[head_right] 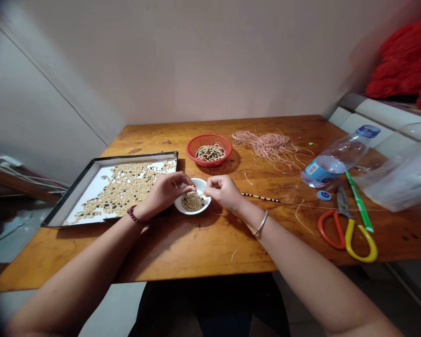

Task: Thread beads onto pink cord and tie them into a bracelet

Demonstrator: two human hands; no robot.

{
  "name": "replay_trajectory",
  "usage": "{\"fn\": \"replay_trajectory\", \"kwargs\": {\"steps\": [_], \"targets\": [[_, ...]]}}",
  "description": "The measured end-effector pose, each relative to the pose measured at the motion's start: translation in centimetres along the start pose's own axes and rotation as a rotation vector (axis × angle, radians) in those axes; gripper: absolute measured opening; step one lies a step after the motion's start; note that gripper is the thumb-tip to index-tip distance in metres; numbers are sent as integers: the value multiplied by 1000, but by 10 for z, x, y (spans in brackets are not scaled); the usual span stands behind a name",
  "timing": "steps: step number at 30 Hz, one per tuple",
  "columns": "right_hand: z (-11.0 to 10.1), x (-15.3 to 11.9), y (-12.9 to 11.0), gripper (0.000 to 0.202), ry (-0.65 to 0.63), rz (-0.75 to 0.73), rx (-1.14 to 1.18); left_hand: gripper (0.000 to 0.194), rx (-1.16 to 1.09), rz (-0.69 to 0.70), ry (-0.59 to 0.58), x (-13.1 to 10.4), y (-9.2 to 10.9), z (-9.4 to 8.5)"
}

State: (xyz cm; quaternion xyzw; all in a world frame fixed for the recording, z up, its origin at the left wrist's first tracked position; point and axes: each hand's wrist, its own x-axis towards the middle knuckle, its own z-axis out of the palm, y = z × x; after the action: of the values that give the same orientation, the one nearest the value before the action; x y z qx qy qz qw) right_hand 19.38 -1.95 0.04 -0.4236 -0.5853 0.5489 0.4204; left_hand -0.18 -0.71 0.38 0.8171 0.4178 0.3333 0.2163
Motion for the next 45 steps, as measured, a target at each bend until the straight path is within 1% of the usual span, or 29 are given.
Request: {"fn": "replay_trajectory", "kwargs": {"steps": [8,21,32,36,38,41,45], "targets": [[0,-1,-1,19,-10,-7,13,20,-2,7,7,0,0,0],[-1,-1,-1,16,1,-12,53,21,-119,14,-2,0,2,-1],[-1,-1,0,16,-3,-6,48,21,-69,12,-18,-1,2,-1],[-1,0,2,17,-5,6,71,19,-96,23,3,0,3,-2],[-1,0,3,16,-10,5,105,20,-139,-3,9,1,3,-3],[-1,0,4,15,-38,-11,134,25,-237,-80,-5,3,2,-4],[-2,0,4,20,-82,-8,125,28,-389,-147,-9,4,-2,-4]]}}
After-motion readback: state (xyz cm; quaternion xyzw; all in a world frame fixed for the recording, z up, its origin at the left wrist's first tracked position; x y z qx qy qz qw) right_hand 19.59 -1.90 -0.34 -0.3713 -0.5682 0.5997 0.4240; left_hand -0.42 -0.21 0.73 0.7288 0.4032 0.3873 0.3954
